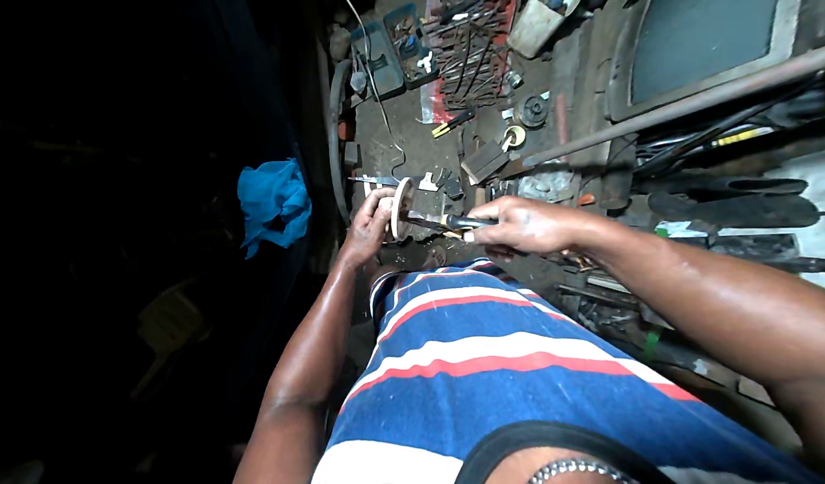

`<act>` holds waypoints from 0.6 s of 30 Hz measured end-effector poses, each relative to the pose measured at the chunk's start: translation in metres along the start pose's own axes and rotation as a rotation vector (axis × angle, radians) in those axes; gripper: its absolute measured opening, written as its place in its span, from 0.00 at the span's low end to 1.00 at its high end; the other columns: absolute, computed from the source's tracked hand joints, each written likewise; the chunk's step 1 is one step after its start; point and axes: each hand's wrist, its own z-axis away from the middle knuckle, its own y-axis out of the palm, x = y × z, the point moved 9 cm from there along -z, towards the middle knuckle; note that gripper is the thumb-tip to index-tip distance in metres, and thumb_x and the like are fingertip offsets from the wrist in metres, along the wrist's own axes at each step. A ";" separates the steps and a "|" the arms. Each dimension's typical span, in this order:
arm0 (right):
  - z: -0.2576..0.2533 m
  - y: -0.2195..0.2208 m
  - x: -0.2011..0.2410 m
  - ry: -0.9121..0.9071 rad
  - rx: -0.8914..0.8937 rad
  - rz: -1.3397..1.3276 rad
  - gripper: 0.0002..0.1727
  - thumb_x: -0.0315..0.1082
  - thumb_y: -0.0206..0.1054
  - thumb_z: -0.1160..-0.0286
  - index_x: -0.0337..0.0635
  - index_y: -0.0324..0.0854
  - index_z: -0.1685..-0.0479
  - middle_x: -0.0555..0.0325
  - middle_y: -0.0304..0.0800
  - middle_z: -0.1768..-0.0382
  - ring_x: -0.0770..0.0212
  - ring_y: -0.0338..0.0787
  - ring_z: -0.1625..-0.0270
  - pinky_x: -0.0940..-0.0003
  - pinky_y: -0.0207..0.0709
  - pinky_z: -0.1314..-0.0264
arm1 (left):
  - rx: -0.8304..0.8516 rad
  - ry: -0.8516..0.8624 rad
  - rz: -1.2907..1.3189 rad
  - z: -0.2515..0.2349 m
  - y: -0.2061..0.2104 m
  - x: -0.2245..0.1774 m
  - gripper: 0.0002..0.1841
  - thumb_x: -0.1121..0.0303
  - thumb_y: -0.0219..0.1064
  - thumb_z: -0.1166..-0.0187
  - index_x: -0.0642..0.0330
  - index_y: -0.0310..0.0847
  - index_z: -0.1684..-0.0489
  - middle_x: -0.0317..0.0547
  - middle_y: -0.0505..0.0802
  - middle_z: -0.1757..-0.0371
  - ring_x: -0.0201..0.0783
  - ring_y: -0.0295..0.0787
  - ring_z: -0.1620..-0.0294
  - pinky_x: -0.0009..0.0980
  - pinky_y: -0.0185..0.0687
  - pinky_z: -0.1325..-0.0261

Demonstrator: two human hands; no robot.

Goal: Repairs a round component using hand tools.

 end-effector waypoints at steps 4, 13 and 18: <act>0.005 -0.005 0.016 -0.141 -0.188 0.406 0.11 0.45 0.65 0.15 0.52 0.85 0.62 0.64 0.83 0.80 0.64 0.82 0.80 0.60 0.77 0.78 | -0.087 -0.124 -0.056 -0.004 -0.003 0.002 0.18 0.58 0.47 0.05 0.57 0.79 0.35 0.42 0.90 0.61 0.31 0.82 0.74 0.27 0.79 0.75; 0.005 -0.002 0.021 -0.211 -0.256 0.684 0.12 0.49 0.64 0.18 0.55 0.84 0.64 0.67 0.83 0.79 0.63 0.86 0.74 0.56 0.80 0.71 | -0.015 -0.347 0.027 -0.002 0.000 0.019 0.28 0.45 0.42 0.06 0.56 0.77 0.30 0.48 0.93 0.47 0.39 0.92 0.50 0.40 0.92 0.48; 0.008 -0.009 0.014 -0.099 -0.172 0.358 0.12 0.47 0.65 0.15 0.54 0.86 0.63 0.66 0.81 0.81 0.66 0.80 0.81 0.62 0.76 0.79 | -0.002 -0.019 0.205 -0.001 -0.005 0.003 0.17 0.63 0.58 0.12 0.59 0.76 0.31 0.47 0.90 0.43 0.39 0.90 0.47 0.40 0.90 0.43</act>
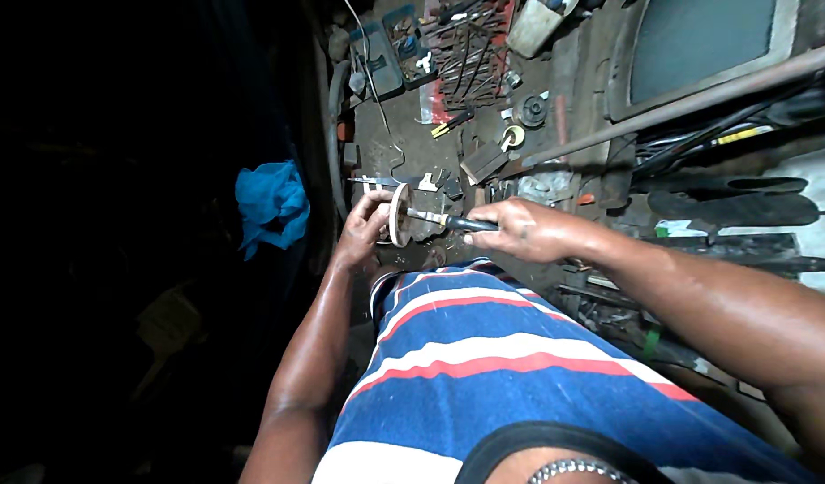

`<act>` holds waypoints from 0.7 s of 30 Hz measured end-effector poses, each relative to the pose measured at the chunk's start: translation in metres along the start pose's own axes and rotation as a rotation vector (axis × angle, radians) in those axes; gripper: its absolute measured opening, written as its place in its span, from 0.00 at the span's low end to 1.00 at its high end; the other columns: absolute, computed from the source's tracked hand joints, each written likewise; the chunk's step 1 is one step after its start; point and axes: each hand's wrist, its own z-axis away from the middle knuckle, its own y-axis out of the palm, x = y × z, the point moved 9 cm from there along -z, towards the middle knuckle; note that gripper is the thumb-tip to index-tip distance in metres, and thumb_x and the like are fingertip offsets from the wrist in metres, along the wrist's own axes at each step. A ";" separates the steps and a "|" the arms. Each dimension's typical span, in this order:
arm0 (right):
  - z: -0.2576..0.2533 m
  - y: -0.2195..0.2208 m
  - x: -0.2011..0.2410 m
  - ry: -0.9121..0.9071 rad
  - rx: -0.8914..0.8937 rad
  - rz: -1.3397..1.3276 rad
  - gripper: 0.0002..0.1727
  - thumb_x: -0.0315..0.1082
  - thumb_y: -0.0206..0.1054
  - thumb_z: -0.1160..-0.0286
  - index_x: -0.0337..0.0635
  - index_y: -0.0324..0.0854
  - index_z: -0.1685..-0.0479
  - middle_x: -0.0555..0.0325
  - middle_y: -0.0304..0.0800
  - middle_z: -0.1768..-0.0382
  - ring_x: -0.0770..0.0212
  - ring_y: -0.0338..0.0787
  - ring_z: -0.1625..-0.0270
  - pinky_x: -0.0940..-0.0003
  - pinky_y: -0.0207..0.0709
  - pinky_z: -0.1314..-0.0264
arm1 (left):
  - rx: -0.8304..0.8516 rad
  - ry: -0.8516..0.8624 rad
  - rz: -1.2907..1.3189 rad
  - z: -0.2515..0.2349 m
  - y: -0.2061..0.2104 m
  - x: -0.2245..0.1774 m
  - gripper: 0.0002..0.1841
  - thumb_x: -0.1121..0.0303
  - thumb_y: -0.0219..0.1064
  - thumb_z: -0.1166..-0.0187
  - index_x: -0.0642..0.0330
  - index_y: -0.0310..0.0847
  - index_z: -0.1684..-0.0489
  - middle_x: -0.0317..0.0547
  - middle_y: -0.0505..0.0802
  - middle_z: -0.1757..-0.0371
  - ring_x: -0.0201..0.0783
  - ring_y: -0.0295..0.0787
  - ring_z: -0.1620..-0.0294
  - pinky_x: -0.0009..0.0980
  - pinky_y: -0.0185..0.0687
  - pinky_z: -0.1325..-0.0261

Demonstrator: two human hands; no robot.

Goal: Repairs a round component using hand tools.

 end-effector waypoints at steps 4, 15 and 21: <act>0.000 -0.006 0.007 -0.060 -0.084 0.228 0.12 0.48 0.66 0.17 0.55 0.83 0.65 0.66 0.81 0.81 0.63 0.83 0.78 0.57 0.79 0.75 | -0.083 0.008 -0.104 -0.001 -0.004 -0.006 0.14 0.67 0.55 0.10 0.62 0.82 0.38 0.45 0.92 0.51 0.35 0.90 0.55 0.36 0.90 0.49; 0.012 -0.020 0.036 -0.346 -0.283 0.725 0.10 0.41 0.65 0.20 0.46 0.87 0.54 0.49 0.89 0.63 0.38 0.88 0.51 0.42 0.80 0.49 | -0.317 -0.433 -0.041 -0.005 0.002 0.013 0.34 0.38 0.43 0.09 0.59 0.86 0.61 0.45 0.88 0.76 0.32 0.73 0.88 0.26 0.67 0.88; 0.019 -0.036 0.039 -0.357 -0.319 0.774 0.10 0.36 0.62 0.18 0.44 0.88 0.54 0.46 0.92 0.59 0.33 0.86 0.40 0.37 0.76 0.40 | -0.294 -0.469 0.053 -0.005 0.015 0.006 0.33 0.40 0.41 0.08 0.57 0.83 0.64 0.43 0.83 0.82 0.30 0.66 0.92 0.23 0.60 0.91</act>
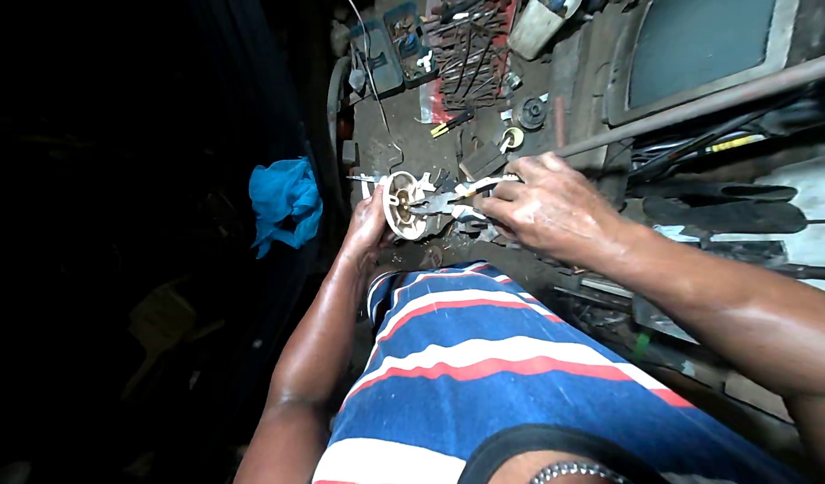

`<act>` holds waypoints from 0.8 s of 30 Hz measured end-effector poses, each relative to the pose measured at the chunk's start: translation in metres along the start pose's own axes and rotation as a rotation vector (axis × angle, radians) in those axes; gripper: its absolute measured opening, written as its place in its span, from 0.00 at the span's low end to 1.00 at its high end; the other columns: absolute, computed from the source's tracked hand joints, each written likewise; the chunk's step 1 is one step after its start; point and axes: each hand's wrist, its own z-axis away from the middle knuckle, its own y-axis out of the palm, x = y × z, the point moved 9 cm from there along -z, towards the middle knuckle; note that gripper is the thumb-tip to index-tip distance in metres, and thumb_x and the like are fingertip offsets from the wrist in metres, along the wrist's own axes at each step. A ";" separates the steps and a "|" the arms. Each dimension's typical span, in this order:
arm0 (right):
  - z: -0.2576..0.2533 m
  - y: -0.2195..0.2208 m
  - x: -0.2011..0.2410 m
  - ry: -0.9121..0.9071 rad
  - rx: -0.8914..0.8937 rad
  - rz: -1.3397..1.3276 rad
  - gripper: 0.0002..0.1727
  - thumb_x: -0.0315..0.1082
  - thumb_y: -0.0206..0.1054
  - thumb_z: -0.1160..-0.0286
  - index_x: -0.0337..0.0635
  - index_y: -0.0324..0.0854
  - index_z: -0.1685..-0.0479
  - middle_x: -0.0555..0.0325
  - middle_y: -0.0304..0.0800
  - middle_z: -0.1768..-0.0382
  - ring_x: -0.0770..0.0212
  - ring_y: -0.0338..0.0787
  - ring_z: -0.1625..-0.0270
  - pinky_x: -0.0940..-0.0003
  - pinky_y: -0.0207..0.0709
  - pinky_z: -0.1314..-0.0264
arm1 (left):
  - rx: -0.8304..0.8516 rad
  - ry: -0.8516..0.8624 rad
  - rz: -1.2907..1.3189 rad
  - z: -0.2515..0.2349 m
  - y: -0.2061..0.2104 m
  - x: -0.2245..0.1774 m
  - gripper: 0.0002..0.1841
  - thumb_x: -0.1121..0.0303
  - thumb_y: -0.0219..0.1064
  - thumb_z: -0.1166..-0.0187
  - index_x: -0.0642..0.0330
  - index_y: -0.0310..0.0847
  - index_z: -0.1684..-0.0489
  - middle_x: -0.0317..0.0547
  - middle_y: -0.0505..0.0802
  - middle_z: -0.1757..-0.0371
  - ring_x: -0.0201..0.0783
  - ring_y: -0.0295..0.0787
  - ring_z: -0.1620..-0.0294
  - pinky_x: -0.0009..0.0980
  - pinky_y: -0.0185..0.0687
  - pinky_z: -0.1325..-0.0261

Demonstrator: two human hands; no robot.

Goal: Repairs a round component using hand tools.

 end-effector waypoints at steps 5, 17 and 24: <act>0.004 -0.012 -0.007 0.010 -0.036 -0.023 0.10 0.39 0.66 0.22 0.46 0.89 0.54 0.49 0.95 0.52 0.33 0.82 0.29 0.34 0.71 0.29 | 0.054 -0.039 0.166 0.007 0.009 -0.006 0.28 0.44 0.41 0.06 0.55 0.79 0.63 0.40 0.80 0.84 0.28 0.66 0.93 0.21 0.62 0.92; 0.003 0.030 -0.031 0.564 -0.166 -0.907 0.13 0.46 0.73 0.21 0.50 0.88 0.46 0.63 0.93 0.58 0.68 0.90 0.61 0.62 0.85 0.55 | 0.255 -0.218 0.467 0.015 0.032 0.018 0.30 0.47 0.32 0.07 0.53 0.76 0.69 0.37 0.74 0.87 0.26 0.61 0.95 0.20 0.56 0.93; -0.015 0.034 -0.010 0.518 -0.424 -0.864 0.22 0.50 0.78 0.28 0.44 0.88 0.44 0.53 0.89 0.39 0.61 0.88 0.37 0.62 0.83 0.34 | 0.362 -0.194 0.591 0.032 0.048 0.022 0.32 0.36 0.38 0.12 0.48 0.77 0.73 0.31 0.71 0.89 0.23 0.59 0.94 0.17 0.54 0.91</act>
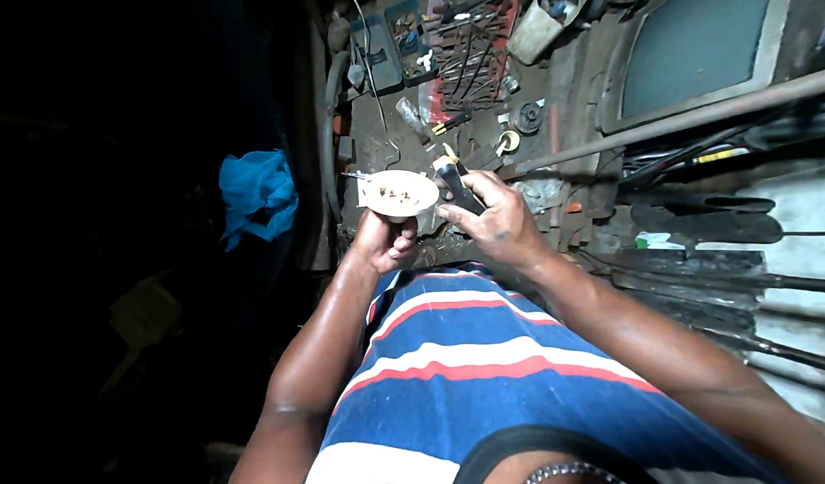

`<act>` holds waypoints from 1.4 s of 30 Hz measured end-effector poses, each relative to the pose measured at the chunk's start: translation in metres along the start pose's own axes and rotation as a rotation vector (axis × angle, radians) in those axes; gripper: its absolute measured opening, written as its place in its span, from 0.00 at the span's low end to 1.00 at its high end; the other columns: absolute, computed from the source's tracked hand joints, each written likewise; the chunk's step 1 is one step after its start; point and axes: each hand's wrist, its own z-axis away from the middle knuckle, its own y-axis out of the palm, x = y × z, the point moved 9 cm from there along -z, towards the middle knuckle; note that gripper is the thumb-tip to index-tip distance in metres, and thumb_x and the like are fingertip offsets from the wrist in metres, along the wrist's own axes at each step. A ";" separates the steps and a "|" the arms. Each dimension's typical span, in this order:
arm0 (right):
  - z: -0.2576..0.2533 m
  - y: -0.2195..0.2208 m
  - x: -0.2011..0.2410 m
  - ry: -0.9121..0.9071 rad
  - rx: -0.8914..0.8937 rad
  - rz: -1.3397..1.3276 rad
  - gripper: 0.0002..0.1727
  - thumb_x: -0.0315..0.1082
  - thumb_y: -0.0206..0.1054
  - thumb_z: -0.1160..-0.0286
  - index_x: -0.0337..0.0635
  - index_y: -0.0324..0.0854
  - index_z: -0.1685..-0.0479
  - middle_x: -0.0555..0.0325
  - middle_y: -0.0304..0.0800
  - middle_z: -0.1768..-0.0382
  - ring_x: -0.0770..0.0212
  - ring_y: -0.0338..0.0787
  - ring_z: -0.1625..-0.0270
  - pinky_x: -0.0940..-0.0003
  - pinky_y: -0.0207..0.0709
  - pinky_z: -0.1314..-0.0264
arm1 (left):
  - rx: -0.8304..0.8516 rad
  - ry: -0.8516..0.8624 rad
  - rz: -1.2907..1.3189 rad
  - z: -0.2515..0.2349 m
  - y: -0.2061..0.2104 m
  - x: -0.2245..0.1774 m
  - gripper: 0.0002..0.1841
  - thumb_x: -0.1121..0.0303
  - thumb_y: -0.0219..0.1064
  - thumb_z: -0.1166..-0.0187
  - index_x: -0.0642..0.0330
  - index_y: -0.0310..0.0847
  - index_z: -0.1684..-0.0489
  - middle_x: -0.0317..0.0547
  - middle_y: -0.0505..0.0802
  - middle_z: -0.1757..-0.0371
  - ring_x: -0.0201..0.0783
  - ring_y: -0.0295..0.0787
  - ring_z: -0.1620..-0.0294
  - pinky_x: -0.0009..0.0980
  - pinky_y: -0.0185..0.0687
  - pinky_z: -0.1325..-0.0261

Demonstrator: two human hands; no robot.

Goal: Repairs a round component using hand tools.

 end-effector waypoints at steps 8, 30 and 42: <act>-0.001 -0.009 0.030 -0.213 -0.107 -0.043 0.16 0.41 0.80 0.30 0.39 0.90 0.51 0.49 0.90 0.41 0.63 0.88 0.37 0.70 0.83 0.34 | 0.125 0.009 0.041 0.009 0.017 -0.003 0.34 0.31 0.41 0.16 0.52 0.80 0.67 0.34 0.74 0.87 0.25 0.63 0.94 0.19 0.59 0.91; 0.010 -0.007 0.030 -0.302 -0.107 0.026 0.15 0.36 0.82 0.33 0.39 0.90 0.52 0.54 0.92 0.47 0.60 0.89 0.37 0.65 0.83 0.31 | -0.011 0.101 -0.031 0.019 0.029 -0.015 0.36 0.29 0.32 0.15 0.48 0.77 0.55 0.40 0.80 0.77 0.27 0.68 0.89 0.19 0.63 0.89; 0.012 -0.044 0.018 -0.081 0.297 0.295 0.15 0.53 0.71 0.24 0.55 0.91 0.52 0.66 0.91 0.59 0.68 0.89 0.58 0.61 0.84 0.54 | -0.075 0.272 -0.211 0.028 0.007 -0.039 0.28 0.41 0.33 0.07 0.48 0.76 0.53 0.39 0.78 0.79 0.27 0.62 0.92 0.19 0.60 0.90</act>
